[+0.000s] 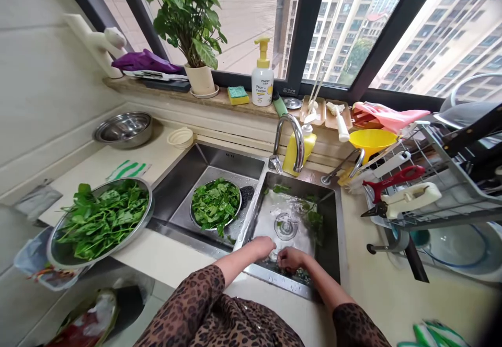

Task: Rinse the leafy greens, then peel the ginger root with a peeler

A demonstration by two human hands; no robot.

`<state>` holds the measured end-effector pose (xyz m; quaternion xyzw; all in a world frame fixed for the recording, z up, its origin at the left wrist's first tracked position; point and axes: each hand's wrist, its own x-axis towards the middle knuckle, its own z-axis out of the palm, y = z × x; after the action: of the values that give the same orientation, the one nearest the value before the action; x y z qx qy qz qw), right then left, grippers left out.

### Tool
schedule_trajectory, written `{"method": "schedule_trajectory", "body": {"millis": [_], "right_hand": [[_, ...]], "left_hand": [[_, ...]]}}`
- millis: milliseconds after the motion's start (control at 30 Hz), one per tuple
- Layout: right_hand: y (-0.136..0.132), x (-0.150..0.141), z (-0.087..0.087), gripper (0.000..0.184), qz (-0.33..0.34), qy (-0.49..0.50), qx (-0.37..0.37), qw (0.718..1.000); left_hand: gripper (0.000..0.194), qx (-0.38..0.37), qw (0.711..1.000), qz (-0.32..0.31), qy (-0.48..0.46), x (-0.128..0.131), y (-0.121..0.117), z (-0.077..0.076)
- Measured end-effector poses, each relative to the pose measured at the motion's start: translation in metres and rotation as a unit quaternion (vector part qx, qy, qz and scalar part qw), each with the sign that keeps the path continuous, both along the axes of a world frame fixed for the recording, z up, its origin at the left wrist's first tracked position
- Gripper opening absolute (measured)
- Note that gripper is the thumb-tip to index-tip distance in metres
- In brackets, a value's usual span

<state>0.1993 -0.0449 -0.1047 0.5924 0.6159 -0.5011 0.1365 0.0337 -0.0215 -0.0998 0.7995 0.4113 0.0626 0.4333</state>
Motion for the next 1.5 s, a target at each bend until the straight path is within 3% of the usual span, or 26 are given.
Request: {"method": "schedule_trajectory", "body": {"millis": [100, 233, 433, 600, 733, 833, 1000, 1167, 1367, 1500], "right_hand": [[0.027, 0.023, 0.010, 0.008, -0.048, -0.033, 0.082, 0.995], [0.069, 0.058, 0.023, 0.021, -0.119, -0.138, 0.197, 0.963], [0.113, 0.081, 0.014, 0.046, -0.169, -0.244, 0.242, 0.924], [0.129, 0.086, -0.009, 0.041, -0.164, -0.214, 0.217, 0.938], [0.123, 0.071, -0.015, 0.025, -0.159, -0.162, 0.232, 0.946], [0.124, 0.046, -0.011, 0.027, -0.165, -0.112, 0.266, 0.943], [0.162, -0.004, -0.013, 0.037, -0.182, -0.031, 0.283, 0.941], [0.196, -0.033, -0.029, 0.039, -0.244, -0.001, 0.236, 0.940], [0.192, -0.044, -0.036, 0.037, -0.357, 0.064, 0.196, 0.911], [0.196, -0.068, -0.040, 0.034, -0.430, 0.139, 0.119, 0.884]], "left_hand": [[0.013, 0.065, 0.995, -0.054, 0.060, -0.012, 0.010, 0.027], [0.020, 0.240, 0.955, -0.122, 0.121, -0.026, 0.031, 0.055], [0.015, 0.246, 0.948, -0.143, 0.141, -0.030, 0.043, 0.053], [0.017, 0.230, 0.956, -0.126, 0.129, -0.031, 0.042, 0.053], [0.018, 0.226, 0.959, -0.122, 0.124, -0.032, 0.043, 0.052], [0.020, 0.232, 0.958, -0.120, 0.118, -0.032, 0.043, 0.050], [0.019, 0.245, 0.956, -0.113, 0.118, -0.032, 0.042, 0.047], [0.017, 0.245, 0.956, -0.102, 0.123, -0.031, 0.042, 0.044], [0.016, 0.246, 0.958, -0.095, 0.111, -0.032, 0.042, 0.042], [0.016, 0.241, 0.960, -0.089, 0.113, -0.032, 0.042, 0.041]]}}
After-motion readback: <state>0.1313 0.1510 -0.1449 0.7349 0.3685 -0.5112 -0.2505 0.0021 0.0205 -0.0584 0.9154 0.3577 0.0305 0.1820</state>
